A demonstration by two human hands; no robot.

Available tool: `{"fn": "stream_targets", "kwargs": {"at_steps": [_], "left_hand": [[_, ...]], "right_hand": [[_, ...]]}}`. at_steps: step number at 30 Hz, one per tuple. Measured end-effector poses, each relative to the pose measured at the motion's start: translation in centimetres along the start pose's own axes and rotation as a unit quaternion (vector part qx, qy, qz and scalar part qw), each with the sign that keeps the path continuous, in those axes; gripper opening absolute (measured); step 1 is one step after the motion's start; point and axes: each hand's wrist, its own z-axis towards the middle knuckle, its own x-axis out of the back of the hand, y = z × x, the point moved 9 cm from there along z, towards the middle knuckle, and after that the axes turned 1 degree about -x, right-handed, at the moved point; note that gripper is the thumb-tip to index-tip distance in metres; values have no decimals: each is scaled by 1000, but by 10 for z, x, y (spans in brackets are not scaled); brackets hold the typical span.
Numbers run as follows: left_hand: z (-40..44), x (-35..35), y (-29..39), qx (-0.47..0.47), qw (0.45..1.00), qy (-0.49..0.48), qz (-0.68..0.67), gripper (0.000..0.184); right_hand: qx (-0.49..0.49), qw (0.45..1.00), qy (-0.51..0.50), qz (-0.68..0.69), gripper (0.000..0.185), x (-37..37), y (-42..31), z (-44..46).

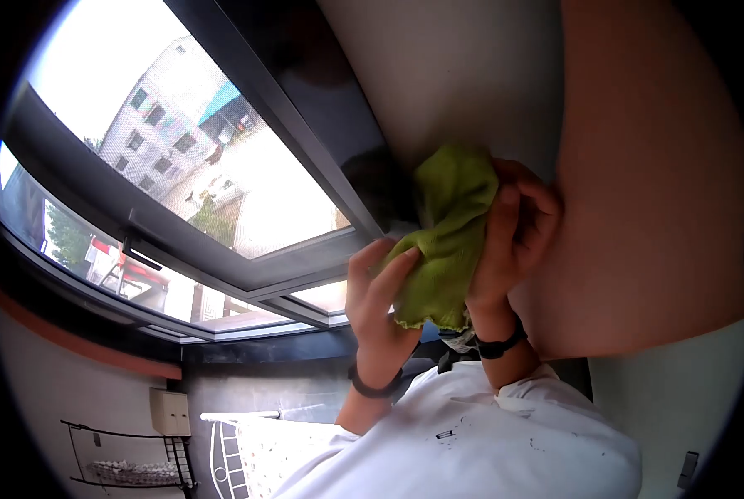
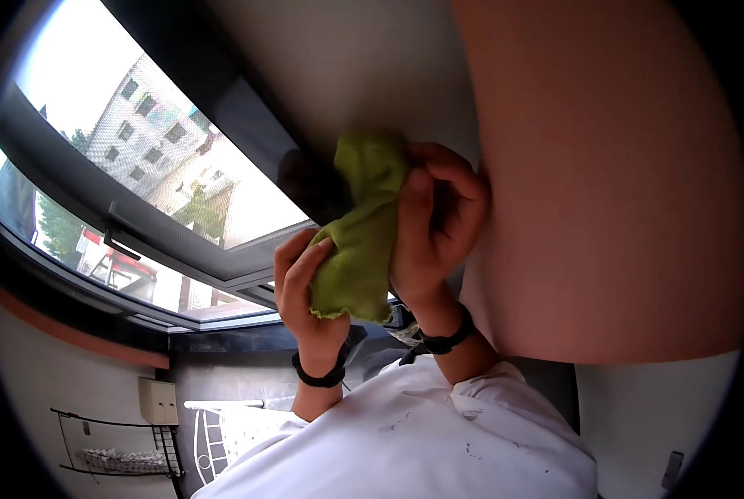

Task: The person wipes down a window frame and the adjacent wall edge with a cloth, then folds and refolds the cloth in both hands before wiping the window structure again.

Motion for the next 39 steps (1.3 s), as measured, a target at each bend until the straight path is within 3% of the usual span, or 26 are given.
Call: {"fn": "stream_targets", "kwargs": {"at_steps": [3,5,9,11,15,17,21,23,24,27,30,33,37,39], "left_hand": [[-2,-5,-3,16,1000,4,-27,42],[-6,-6,-8,22,999,9,-28,41],[-10,-14,-10,55,998,-15,-26,42],[-10,-16,-9,52,998,-17,-24,44],[-4,-17,-1,47,999,-24,6,45],[-7,-20,-3,31,999,-14,4,46],[-5,-21,2,7,1000,-14,-19,45],[-2,-22,5,-19,998,-6,-54,42],[-2,-28,3,-22,997,-27,-68,42],[-2,-41,3,-51,992,-43,-104,40],[2,-55,3,-62,983,-66,-159,42],[15,-57,6,-82,975,-70,-196,45],[28,-49,6,-104,974,-45,-196,47],[29,-44,4,-89,964,-13,-250,39]], "right_hand": [[-6,999,-19,44,19,-1,2,2],[-82,990,-110,34,19,-14,14,-2],[-143,979,-144,-13,15,-18,33,-12],[23,982,-139,-125,14,-18,17,-3],[85,968,-85,-218,17,-11,11,4],[22,987,-98,-127,17,-13,23,5],[-66,984,-117,-116,17,-12,20,8],[-174,960,-202,-87,20,-21,21,12],[-175,963,-181,-100,20,-12,20,13],[-200,942,-262,-66,26,-12,18,9],[-240,946,-218,25,30,-6,28,5],[-196,965,-157,71,37,-5,23,8],[-177,970,-160,46,43,-19,29,13],[-135,972,-186,45,45,-28,24,13]]}}
